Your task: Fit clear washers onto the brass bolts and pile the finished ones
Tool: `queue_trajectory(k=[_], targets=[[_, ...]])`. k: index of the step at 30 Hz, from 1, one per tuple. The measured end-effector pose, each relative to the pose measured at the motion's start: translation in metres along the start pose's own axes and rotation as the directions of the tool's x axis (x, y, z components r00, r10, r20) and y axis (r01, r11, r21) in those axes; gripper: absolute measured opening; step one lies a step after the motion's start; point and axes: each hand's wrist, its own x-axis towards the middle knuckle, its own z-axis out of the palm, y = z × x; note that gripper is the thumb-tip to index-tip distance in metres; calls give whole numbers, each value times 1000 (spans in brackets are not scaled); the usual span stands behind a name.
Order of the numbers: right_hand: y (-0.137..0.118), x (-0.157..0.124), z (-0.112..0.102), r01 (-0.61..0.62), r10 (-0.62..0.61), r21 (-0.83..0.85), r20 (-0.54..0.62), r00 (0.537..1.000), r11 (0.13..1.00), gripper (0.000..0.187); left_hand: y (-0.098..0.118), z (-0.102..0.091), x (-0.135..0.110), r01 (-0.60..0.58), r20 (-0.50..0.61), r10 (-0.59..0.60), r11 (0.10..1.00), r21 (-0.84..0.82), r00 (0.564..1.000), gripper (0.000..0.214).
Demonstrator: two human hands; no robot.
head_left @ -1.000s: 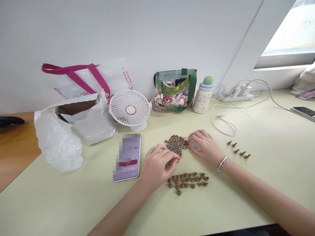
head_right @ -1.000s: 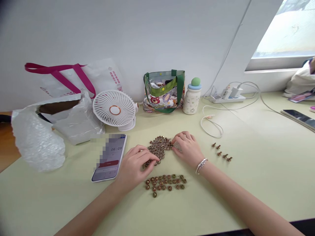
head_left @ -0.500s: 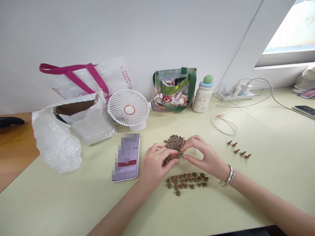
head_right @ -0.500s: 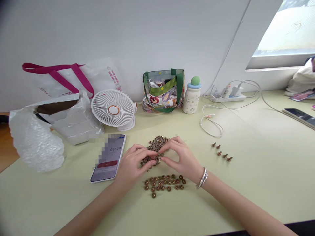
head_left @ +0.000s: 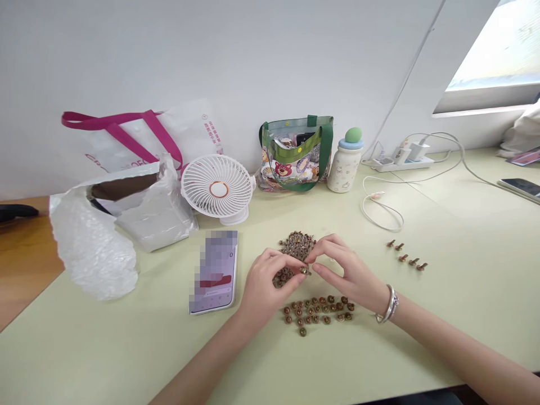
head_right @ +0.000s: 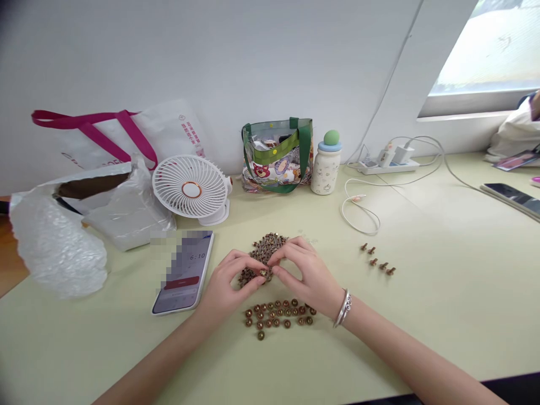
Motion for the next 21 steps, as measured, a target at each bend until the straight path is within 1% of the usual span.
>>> queue_trajectory(k=[4,6,9,14,17,21], targets=[[1,0,-1,-36,33,28,102,994,999,13,0,-1,0,-63,-63,66,997,37,996,11],[2,0,0,-49,42,57,127,991,997,15,-1,-1,0,-88,-91,94,994,69,991,13],[1,0,1,-77,67,88,109,992,993,16,-1,-1,-1,-114,-122,131,984,134,984,14],[-1,-1,3,-93,87,74,81,993,993,15,-3,-1,-3,-179,-161,226,949,260,961,13],[-2,-1,3,-86,83,39,67,994,996,11,-3,-1,-3,-202,-162,265,923,326,950,12],[-3,-2,3,-51,52,-56,11,999,997,3,-3,0,-4,-197,-171,280,900,389,945,7]])
